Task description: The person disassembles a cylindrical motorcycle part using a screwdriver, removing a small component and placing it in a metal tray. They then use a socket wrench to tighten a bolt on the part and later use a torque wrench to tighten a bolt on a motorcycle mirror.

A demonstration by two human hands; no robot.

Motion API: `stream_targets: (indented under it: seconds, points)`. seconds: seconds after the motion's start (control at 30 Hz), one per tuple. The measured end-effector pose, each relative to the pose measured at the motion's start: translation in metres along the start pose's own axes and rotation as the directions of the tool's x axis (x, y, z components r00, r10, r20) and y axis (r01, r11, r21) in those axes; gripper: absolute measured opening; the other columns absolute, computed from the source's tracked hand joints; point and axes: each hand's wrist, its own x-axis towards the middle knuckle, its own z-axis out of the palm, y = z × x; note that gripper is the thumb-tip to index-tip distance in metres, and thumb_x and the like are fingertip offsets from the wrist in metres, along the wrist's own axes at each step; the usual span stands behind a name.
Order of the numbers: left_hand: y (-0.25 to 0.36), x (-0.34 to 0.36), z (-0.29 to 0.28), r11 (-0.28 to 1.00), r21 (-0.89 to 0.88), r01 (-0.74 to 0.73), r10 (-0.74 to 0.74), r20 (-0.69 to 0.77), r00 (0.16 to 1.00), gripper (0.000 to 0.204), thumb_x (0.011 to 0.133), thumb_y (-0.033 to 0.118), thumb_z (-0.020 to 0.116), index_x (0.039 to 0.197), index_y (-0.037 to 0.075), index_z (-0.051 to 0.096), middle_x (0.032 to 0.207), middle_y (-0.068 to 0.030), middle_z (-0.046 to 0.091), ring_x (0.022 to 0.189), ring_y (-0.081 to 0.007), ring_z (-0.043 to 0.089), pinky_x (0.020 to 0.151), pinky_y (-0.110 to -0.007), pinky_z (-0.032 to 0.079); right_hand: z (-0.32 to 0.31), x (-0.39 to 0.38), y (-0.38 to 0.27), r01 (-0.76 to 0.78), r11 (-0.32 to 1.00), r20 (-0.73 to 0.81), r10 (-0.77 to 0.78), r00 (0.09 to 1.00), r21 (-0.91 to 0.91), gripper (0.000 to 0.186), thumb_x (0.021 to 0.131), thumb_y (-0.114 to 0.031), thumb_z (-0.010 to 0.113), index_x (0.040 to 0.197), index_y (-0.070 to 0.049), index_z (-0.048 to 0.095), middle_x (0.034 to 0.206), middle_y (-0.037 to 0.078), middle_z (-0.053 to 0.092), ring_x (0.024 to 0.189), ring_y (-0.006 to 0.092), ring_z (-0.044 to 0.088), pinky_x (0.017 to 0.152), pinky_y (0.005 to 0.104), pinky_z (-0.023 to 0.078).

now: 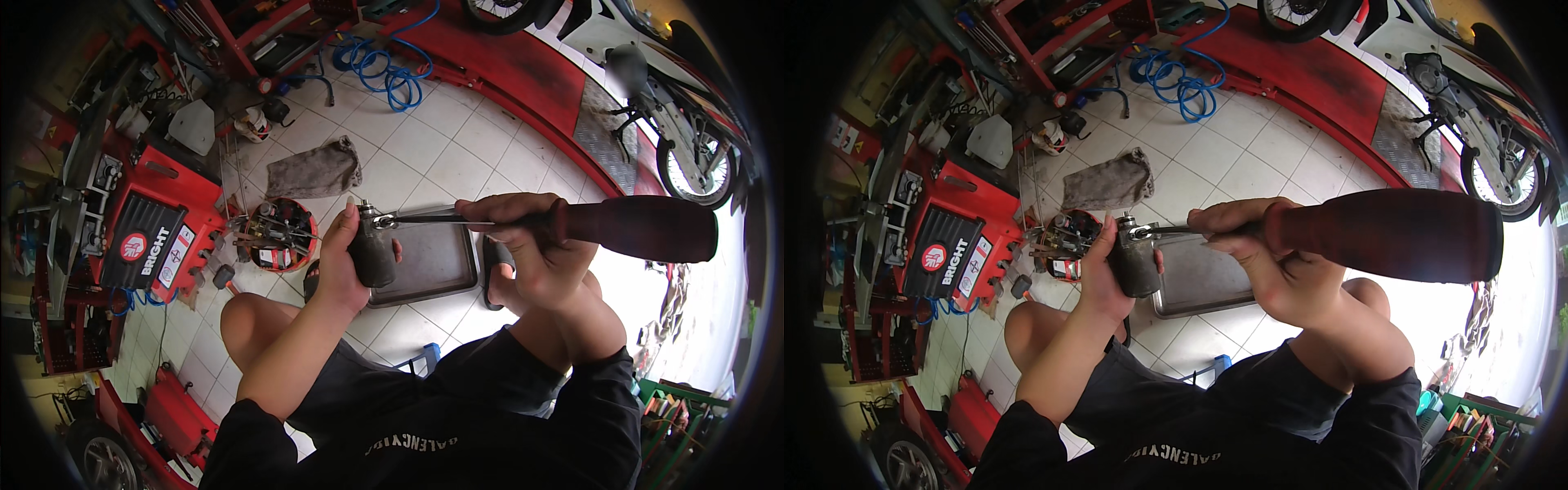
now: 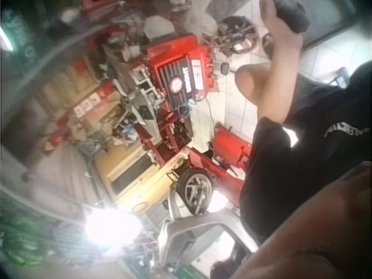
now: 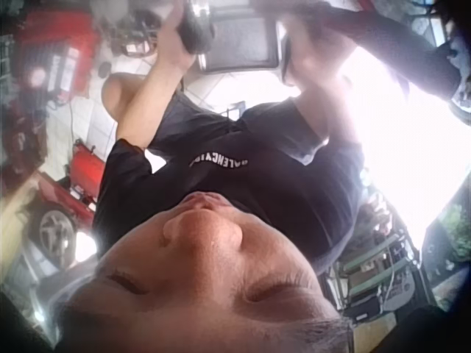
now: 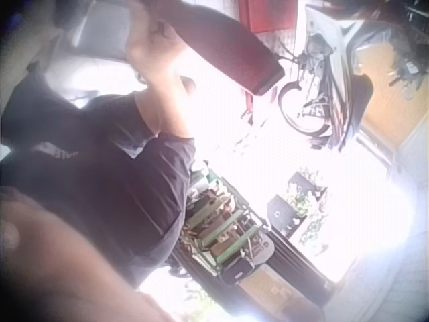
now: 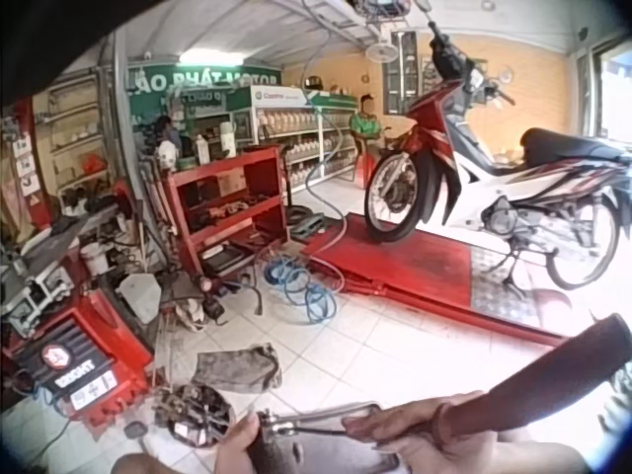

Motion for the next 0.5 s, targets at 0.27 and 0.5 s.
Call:
stream_targets:
  seconds: [0.27,0.5]
  points:
    - [-0.008,0.002,-0.009,0.993,-0.01,0.119,-0.119,0.017,0.993,0.041,0.104,0.048,0.049,0.106,0.008,0.059,0.092,-0.0145,0.069,0.076,-0.0338,0.069,0.067,-0.046,0.056,0.012,0.012,-0.001,-0.011,0.986,-0.037,0.004,0.999,-0.165,0.037,0.095,0.0,0.065,0.128,0.007,0.048,0.115,0.018,0.069,0.107,0.027,0.069,0.096,0.037,0.053]
    - [-0.011,-0.002,-0.004,0.973,-0.037,0.226,-0.227,-0.025,0.974,0.047,0.105,0.05,0.045,0.108,0.005,0.061,0.101,-0.0159,0.069,0.078,-0.0328,0.069,0.069,-0.046,0.057,0.002,0.011,-0.009,-0.154,0.941,0.069,0.183,0.981,-0.302,0.013,0.089,0.011,0.06,0.095,0.007,0.071,0.096,0.015,0.071,0.1,0.0273,0.072,0.088,0.0359,0.058]
